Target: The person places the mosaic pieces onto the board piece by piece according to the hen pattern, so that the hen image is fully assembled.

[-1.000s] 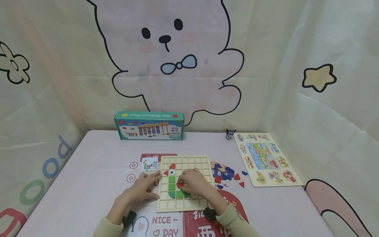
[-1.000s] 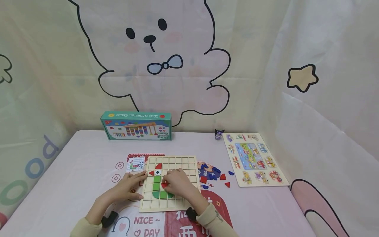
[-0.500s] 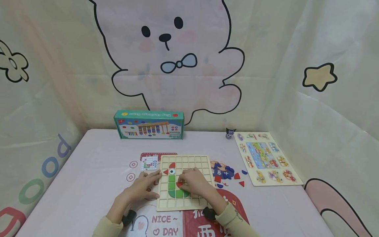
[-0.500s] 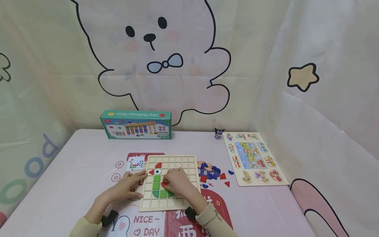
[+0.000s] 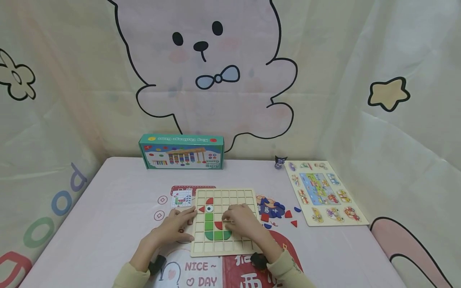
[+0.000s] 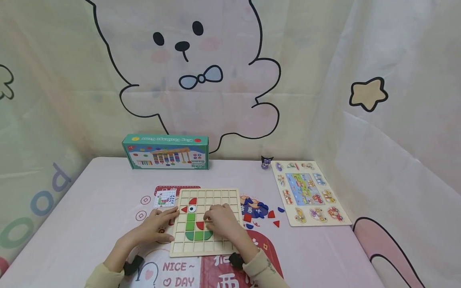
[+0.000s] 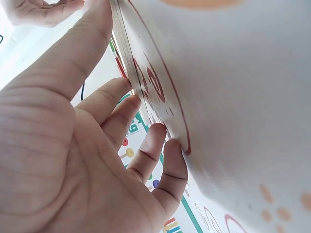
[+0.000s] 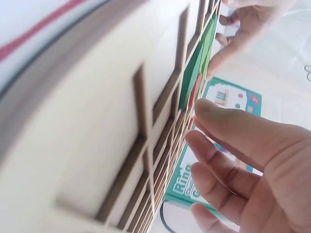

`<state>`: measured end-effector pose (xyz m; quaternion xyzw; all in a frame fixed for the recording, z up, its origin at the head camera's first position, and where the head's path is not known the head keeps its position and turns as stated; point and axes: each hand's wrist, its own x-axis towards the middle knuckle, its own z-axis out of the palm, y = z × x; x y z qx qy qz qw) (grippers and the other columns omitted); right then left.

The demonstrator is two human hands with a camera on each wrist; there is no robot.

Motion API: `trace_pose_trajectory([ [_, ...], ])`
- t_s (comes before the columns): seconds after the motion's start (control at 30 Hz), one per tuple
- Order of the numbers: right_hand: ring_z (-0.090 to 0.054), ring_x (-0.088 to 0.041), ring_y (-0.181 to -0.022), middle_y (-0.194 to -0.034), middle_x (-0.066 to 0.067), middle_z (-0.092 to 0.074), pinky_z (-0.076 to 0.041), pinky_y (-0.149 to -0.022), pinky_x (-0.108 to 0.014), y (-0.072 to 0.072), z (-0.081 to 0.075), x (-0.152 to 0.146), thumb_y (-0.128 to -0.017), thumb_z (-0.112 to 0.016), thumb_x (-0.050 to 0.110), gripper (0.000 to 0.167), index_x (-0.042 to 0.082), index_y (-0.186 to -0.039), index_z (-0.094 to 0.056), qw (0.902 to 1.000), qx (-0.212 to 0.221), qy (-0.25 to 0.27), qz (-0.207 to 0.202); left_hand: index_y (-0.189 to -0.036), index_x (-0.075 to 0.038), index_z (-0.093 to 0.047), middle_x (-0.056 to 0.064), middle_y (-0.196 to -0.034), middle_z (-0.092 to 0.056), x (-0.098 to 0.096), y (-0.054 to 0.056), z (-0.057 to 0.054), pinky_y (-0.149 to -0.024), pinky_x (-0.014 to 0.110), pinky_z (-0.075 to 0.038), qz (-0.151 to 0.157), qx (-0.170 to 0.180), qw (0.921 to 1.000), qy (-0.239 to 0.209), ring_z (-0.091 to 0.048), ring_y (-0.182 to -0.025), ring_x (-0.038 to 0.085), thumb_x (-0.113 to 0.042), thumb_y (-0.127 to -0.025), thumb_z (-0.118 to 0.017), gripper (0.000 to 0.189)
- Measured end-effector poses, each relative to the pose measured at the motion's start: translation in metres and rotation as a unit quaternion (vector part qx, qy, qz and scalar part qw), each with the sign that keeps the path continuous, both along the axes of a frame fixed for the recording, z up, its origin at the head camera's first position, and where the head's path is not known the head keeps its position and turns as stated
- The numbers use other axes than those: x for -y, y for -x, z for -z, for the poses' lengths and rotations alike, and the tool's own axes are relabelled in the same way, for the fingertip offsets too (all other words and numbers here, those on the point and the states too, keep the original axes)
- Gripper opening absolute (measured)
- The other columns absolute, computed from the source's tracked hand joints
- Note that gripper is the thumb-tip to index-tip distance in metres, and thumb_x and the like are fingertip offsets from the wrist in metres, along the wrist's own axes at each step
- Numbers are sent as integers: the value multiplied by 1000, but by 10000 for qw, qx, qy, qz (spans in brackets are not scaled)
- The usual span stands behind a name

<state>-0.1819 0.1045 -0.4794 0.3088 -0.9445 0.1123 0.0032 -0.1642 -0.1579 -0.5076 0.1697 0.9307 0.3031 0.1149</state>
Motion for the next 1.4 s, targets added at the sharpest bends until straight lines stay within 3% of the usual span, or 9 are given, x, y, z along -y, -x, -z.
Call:
trace_pose_trajectory([
  [0.4, -58, -13, -82, -83, 8, -66, -40, -75, -38, 3, 1, -39, -79, -70, 22, 10, 19, -88, -74, 9989, -296, 324, 192, -138, -23, -46, -7, -149, -34, 0, -1, -1, -74, 33, -35, -27, 40, 10000, -34, -33, -98, 15, -37, -68, -78, 78],
  [0.63, -57, -13, -78, -85, 5, -66, -41, -70, -35, 6, 4, -68, -77, -71, 18, 12, 17, -89, -73, 9966, -220, 524, 598, -138, -23, -46, -7, -148, -34, 0, -1, -1, -74, 34, -36, -87, 37, 10000, 5, -33, -99, 15, -36, -68, -79, 78],
  [0.83, -57, -13, -83, -88, 6, -66, -41, -76, -42, 4, 6, -91, -75, -75, 20, 15, 18, -89, -72, 9941, -320, 401, 953, -138, -23, -46, -8, -148, -35, 0, 0, 0, -75, 34, -37, -108, 25, 9999, 5, -33, -100, 15, -36, -68, -79, 78],
  [1.17, -60, -20, -91, -94, 3, -66, -41, -84, -46, 4, 9, -113, -73, -77, 18, 17, 20, -89, -71, 9878, -46, 336, 1519, -138, -23, -46, -7, -148, -35, 0, 1, 2, -74, 33, -36, -68, -19, 10000, 31, -33, -99, 16, -38, -68, -79, 79],
  [1.4, -57, -15, -81, -88, 4, -67, -42, -79, -41, 4, 6, -118, -72, -77, 18, 18, 19, -89, -72, 9865, 274, 351, 1576, -138, -22, -46, -6, -148, -35, -1, 1, 3, -73, 32, -36, -27, -70, 10000, -6, -32, -97, 15, -39, -67, -78, 79],
])
